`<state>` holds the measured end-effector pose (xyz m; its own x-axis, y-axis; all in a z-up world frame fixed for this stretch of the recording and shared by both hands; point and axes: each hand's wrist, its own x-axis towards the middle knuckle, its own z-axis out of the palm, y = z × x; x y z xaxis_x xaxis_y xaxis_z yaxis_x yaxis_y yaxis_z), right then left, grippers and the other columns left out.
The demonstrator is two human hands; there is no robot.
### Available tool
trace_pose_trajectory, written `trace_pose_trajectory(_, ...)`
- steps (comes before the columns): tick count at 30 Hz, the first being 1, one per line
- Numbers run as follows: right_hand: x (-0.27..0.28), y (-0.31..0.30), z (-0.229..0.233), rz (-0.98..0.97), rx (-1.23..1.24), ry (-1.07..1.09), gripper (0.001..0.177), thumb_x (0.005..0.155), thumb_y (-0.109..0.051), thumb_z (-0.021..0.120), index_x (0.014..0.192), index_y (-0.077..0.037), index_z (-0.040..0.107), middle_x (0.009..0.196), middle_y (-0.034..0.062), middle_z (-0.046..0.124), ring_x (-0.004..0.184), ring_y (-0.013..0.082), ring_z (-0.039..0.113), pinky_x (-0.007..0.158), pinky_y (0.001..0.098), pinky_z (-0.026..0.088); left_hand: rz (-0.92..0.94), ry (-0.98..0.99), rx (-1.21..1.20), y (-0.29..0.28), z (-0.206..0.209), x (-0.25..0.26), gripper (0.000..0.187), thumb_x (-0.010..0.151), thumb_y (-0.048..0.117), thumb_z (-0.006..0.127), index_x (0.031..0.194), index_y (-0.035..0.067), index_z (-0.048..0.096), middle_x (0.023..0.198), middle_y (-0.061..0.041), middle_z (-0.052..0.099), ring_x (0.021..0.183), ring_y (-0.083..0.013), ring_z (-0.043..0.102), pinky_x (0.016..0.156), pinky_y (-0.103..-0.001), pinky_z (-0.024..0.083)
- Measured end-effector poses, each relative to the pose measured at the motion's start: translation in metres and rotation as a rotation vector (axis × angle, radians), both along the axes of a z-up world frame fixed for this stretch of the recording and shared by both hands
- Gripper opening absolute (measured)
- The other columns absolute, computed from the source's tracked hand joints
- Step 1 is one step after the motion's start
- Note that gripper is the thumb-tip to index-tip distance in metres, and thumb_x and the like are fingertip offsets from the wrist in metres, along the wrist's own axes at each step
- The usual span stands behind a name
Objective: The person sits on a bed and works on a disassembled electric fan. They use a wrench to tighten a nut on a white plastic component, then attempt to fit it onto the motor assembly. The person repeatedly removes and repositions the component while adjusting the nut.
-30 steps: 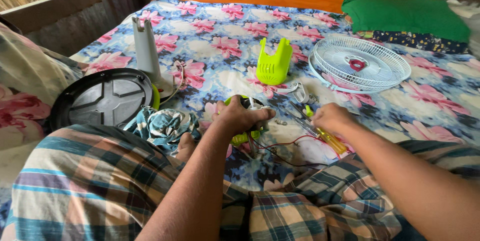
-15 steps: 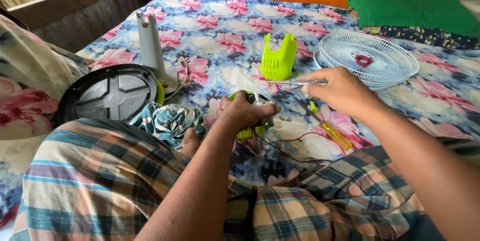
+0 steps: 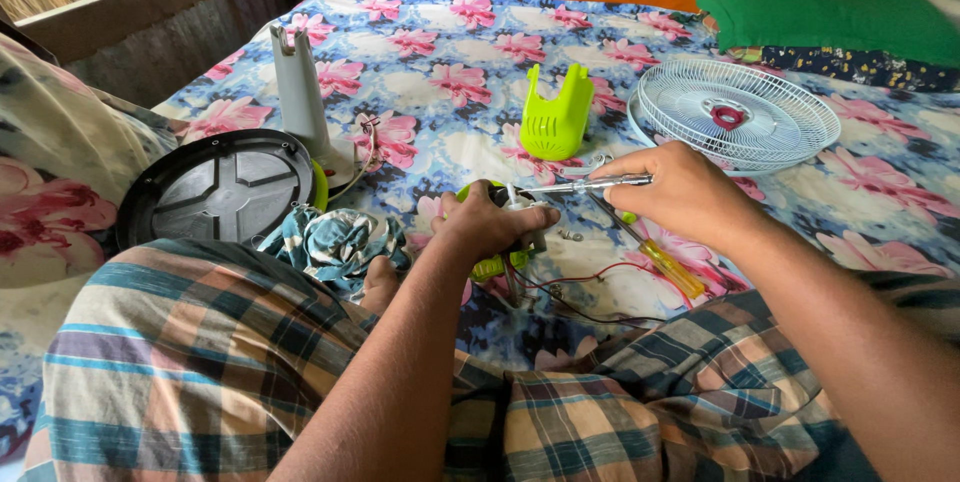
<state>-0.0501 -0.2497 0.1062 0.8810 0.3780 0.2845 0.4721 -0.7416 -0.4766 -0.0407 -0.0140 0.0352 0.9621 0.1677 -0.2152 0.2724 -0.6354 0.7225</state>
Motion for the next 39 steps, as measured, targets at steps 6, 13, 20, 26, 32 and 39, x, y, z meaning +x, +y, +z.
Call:
trace_pose_trajectory(6, -0.01, 0.007, 0.007, -0.07, -0.083, -0.042, 0.038, 0.079, -0.021, 0.071, 0.116, -0.019, 0.079, 0.083, 0.0162, 0.078, 0.067, 0.0251, 0.073, 0.07, 0.0377, 0.056, -0.001, 0.006, 0.011, 0.0, 0.002, -0.001, 0.136, 0.048, 0.082, 0.081, 0.157, 0.013, 0.036, 0.16, -0.028, 0.022, 0.149, -0.0529, 0.024, 0.118, -0.059, 0.033)
trace_pose_trajectory(13, -0.006, 0.023, 0.018, -0.189, -0.322, 0.101, 0.036, 0.095, -0.042, 0.071, 0.1, -0.007, 0.08, 0.082, 0.0221, 0.075, 0.081, 0.0371, 0.069, 0.079, 0.0472, 0.056, 0.004, 0.0, 0.026, -0.005, 0.003, 0.001, 0.135, 0.048, 0.08, 0.083, 0.156, 0.012, 0.038, 0.161, -0.03, 0.019, 0.149, -0.0527, 0.024, 0.117, -0.058, 0.036)
trace_pose_trajectory(20, -0.009, 0.014, 0.02, 0.0, -0.156, -0.16, 0.03, 0.083, -0.033, 0.07, 0.103, -0.011, 0.075, 0.095, 0.0164, 0.076, 0.093, 0.0349, 0.074, 0.081, 0.0466, 0.056, 0.057, -0.065, 0.009, -0.02, 0.007, -0.011, 0.126, 0.054, 0.073, 0.087, 0.153, 0.011, 0.041, 0.164, -0.031, 0.012, 0.151, -0.053, 0.017, 0.118, -0.059, 0.032)
trace_pose_trajectory(26, 0.003, 0.014, 0.021, -0.13, -0.355, -0.036, 0.031, 0.1, -0.038, 0.062, 0.106, -0.01, 0.074, 0.096, 0.021, 0.076, 0.095, 0.0399, 0.072, 0.085, 0.0485, 0.055, 0.088, -0.072, 0.041, -0.028, 0.02, -0.025, 0.114, 0.061, 0.067, 0.086, 0.151, 0.011, 0.044, 0.162, -0.029, 0.019, 0.147, -0.0525, 0.022, 0.117, -0.059, 0.033)
trace_pose_trajectory(32, 0.009, 0.006, 0.023, 0.091, -0.259, -0.091, 0.034, 0.083, -0.035, 0.068, 0.103, -0.008, 0.075, 0.087, 0.0161, 0.077, 0.084, 0.03, 0.074, 0.074, 0.0435, 0.056, 0.101, -0.073, 0.026, -0.035, 0.029, -0.033, 0.113, 0.061, 0.061, 0.088, 0.151, 0.013, 0.041, 0.163, -0.025, 0.016, 0.147, -0.0516, 0.019, 0.117, -0.064, 0.027)
trace_pose_trajectory(39, 0.031, -0.005, 0.018, -0.033, -0.203, 0.171, 0.026, 0.086, -0.032, 0.072, 0.095, -0.008, 0.076, 0.081, 0.0061, 0.075, 0.073, 0.0152, 0.066, 0.068, 0.0342, 0.051, 0.088, -0.056, 0.03, -0.037, 0.032, -0.036, 0.111, 0.062, 0.057, 0.088, 0.152, 0.012, 0.04, 0.163, -0.025, 0.015, 0.149, -0.0518, 0.015, 0.115, -0.068, 0.027)
